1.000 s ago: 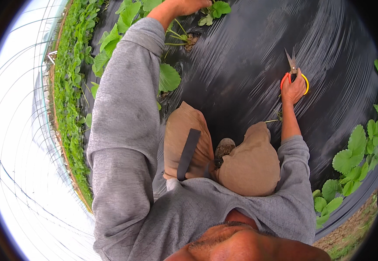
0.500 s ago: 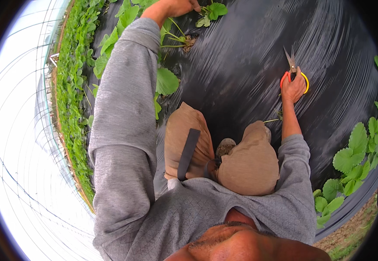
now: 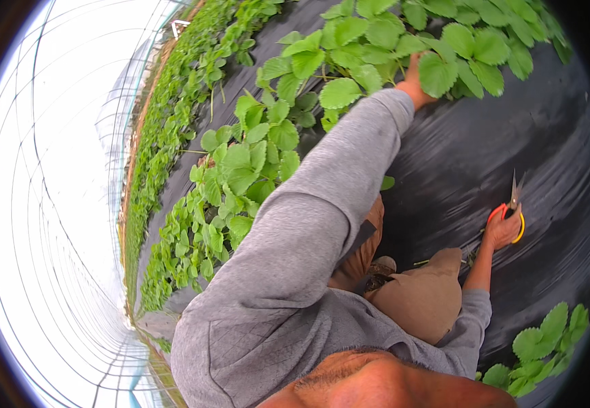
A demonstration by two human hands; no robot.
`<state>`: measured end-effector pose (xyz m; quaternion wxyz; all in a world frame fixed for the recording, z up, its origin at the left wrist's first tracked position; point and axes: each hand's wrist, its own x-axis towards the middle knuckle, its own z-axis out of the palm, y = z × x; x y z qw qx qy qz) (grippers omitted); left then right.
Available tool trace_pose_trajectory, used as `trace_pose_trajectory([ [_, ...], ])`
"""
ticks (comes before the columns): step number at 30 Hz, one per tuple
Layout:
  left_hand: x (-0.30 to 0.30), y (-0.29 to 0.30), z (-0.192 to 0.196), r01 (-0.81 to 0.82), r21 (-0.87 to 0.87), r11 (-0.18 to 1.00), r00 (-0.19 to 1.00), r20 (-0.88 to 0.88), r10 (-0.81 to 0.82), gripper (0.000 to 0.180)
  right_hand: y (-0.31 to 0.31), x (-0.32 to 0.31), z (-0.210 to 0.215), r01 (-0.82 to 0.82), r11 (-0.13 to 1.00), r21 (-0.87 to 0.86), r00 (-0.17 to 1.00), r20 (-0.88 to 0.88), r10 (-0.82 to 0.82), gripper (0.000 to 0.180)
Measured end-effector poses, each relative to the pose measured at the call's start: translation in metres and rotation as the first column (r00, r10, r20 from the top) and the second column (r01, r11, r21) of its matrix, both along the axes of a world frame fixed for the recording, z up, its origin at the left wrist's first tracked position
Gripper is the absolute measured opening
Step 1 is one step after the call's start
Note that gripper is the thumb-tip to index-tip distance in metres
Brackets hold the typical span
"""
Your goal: The person kneels in a greenhouse and uses yellow-handled scissors to trim strawberry plants. They cut runners and leaves, then move along the row to continue trimming additional plants.
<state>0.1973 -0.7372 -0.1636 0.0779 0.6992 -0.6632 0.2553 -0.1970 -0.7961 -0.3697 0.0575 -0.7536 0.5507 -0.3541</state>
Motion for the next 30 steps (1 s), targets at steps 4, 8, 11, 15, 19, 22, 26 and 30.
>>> trace_pose_trajectory([
  [4,-0.007,-0.011,-0.01,-0.296,0.071,0.953,0.918,-0.253,0.304,0.037,0.0,0.003,-0.001,-0.008,1.0,-0.016,1.0,0.001,0.008,0.049],
  [8,-0.001,0.0,-0.011,-0.145,0.053,0.988,0.986,-0.079,0.149,0.031,0.0,-0.002,-0.001,-0.058,0.994,0.091,0.997,0.062,0.052,0.056],
  [11,0.001,0.005,-0.01,0.097,0.01,0.995,0.869,-0.489,-0.079,0.029,0.001,-0.003,-0.002,-0.012,0.999,0.049,1.0,-0.008,0.012,0.05],
  [15,-0.017,-0.003,-0.005,-0.065,-0.113,0.991,0.824,-0.567,-0.01,0.033,0.001,-0.002,-0.005,0.023,0.996,0.088,1.0,0.01,-0.024,0.05],
  [19,-0.019,0.001,0.014,-0.052,-0.007,0.999,0.883,-0.467,0.043,0.035,0.0,-0.002,-0.008,0.024,0.998,0.065,0.996,0.08,-0.029,0.048],
  [22,-0.014,0.009,0.031,-0.058,0.184,0.981,0.9,-0.415,0.132,0.027,0.002,-0.003,-0.009,0.022,0.997,0.08,0.995,0.095,-0.029,0.049],
  [26,-0.025,0.009,0.04,-0.186,0.215,0.959,0.839,-0.473,0.268,0.033,0.002,-0.003,-0.012,0.009,0.996,0.092,0.993,0.117,-0.02,0.05],
  [30,-0.05,0.003,0.032,-0.047,-0.18,0.983,0.883,-0.467,-0.043,0.04,0.002,-0.003,-0.016,0.003,0.997,0.079,0.99,0.138,-0.014,0.053],
])
